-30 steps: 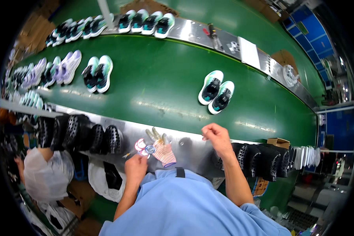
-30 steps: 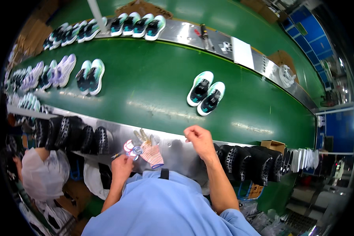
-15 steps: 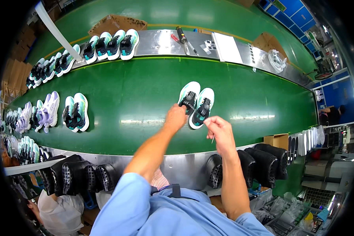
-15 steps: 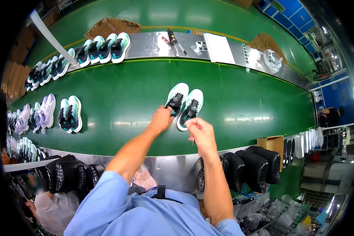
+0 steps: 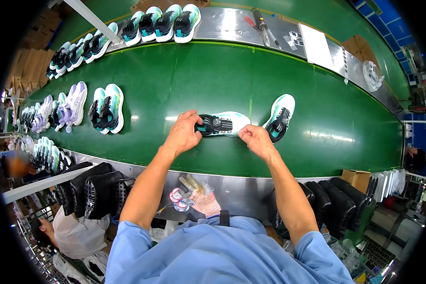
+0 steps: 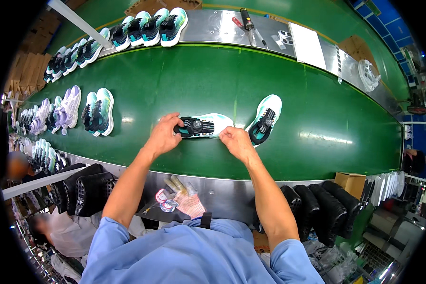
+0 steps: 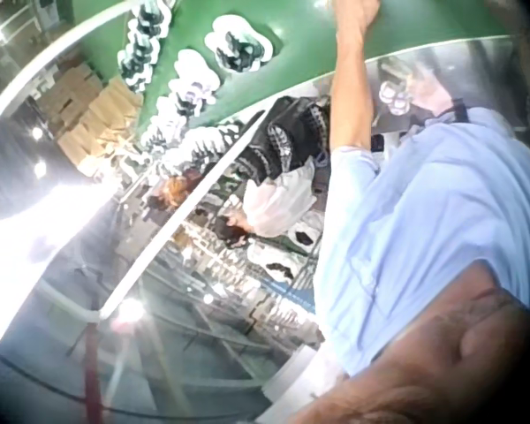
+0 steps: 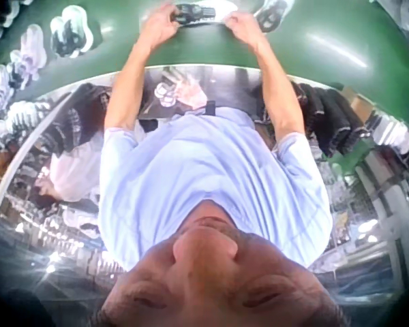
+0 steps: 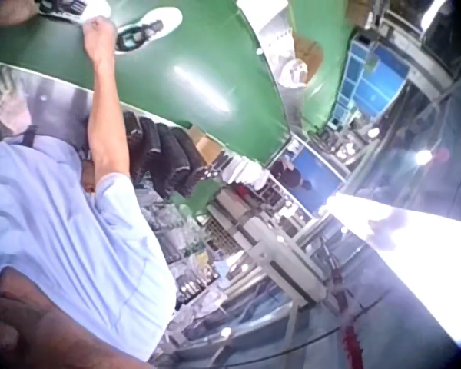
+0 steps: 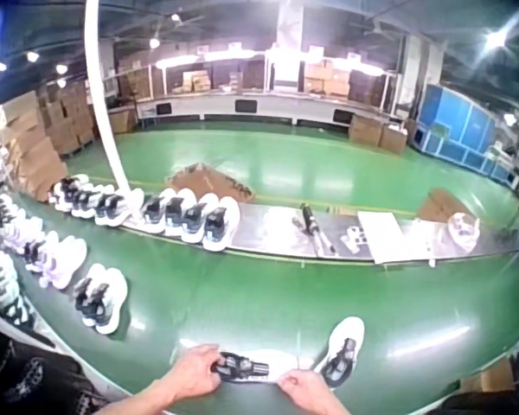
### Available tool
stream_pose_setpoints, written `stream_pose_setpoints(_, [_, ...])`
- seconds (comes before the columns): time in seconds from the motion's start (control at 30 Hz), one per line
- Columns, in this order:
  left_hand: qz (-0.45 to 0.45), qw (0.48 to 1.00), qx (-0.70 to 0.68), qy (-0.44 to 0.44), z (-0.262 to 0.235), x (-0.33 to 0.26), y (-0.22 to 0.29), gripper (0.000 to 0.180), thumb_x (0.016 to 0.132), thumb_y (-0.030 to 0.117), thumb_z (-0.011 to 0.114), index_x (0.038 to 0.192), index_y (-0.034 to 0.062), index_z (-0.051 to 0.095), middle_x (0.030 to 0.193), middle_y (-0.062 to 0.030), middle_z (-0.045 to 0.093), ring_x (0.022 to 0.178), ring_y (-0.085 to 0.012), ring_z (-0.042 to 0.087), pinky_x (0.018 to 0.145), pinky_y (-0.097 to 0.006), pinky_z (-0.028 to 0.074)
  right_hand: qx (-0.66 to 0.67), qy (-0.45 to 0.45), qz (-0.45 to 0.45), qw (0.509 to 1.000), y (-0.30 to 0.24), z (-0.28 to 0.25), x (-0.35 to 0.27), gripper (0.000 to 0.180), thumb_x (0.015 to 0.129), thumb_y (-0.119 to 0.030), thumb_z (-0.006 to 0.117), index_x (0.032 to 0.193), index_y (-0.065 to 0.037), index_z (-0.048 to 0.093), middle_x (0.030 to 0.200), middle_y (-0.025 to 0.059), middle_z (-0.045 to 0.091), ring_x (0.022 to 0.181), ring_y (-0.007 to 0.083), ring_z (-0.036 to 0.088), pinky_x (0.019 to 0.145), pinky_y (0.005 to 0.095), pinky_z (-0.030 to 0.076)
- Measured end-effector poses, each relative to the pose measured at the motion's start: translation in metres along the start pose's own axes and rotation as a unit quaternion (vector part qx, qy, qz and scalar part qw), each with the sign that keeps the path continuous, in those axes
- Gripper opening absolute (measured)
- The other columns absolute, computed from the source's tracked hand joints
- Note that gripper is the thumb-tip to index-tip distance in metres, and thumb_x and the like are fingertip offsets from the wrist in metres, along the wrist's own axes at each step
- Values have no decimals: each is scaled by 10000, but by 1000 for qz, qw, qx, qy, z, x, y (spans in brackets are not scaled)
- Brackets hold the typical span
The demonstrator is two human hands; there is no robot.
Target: The person applies stickers to the tongues of shoes by peeling them from a roll and pressing them onto the material, then sorts the shoes onto a conveyor belt.
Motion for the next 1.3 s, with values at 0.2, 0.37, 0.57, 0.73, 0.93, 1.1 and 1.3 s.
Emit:
stream_pose_setpoints(0.2, [-53,993,-76,75,0,-9,10,290,838,161,765,1066,22,651,1450,-220,557,1324,-405,525,1114,-458,421,64,-13,75,995,23,15,-3,176,941,-195,688,957,-25,729,724,26,643,663,106,557,637,313,486])
stream_pose_setpoints(0.37, [-84,982,-132,107,4,-12,-3,256,853,143,766,1047,15,659,1406,-213,597,1322,-394,530,1107,-460,426,66,-5,37,997,26,28,7,165,938,-187,691,961,-28,729,724,26,651,670,107,567,644,312,490])
stream_pose_setpoints(0.57, [-68,984,-65,152,2,-26,2,249,820,135,795,1027,36,700,1403,-194,593,1320,-394,523,1098,-461,439,87,1,10,996,24,43,10,151,982,-180,669,968,-34,701,721,-31,594,583,70,506,514,260,422])
stream_pose_setpoints(0.73, [-58,987,30,146,5,-34,12,277,777,156,842,1009,56,727,1472,-199,524,1372,-429,450,1133,-491,398,84,39,55,994,14,38,4,159,926,-172,680,923,-16,708,728,46,676,640,130,592,612,332,492])
stream_pose_setpoints(0.93, [-61,981,57,177,14,-33,28,280,764,168,858,951,25,707,1496,-246,479,1400,-457,414,1151,-515,371,70,44,49,995,10,39,2,174,917,-180,667,906,-10,704,717,70,685,627,162,615,611,343,500])
stream_pose_setpoints(1.1, [-64,979,1,192,17,-33,19,258,777,133,844,914,-5,674,1497,-266,464,1370,-452,454,1127,-497,406,-9,82,-1,997,-8,37,-3,170,904,-169,667,910,-3,700,705,107,680,625,186,618,624,356,508])
stream_pose_setpoints(1.3, [-75,978,-21,192,15,-34,15,265,786,124,840,935,4,657,1493,-268,476,1338,-449,492,1110,-482,422,26,68,8,997,-2,44,1,158,905,-158,666,922,-5,702,727,120,695,642,209,643,638,357,515])
Point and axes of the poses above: each hand's wrist, its own x-axis towards the middle knuckle, its own z-axis out of the palm, y = z × x, the point moved 6 cm from there along x, towards the middle knuckle
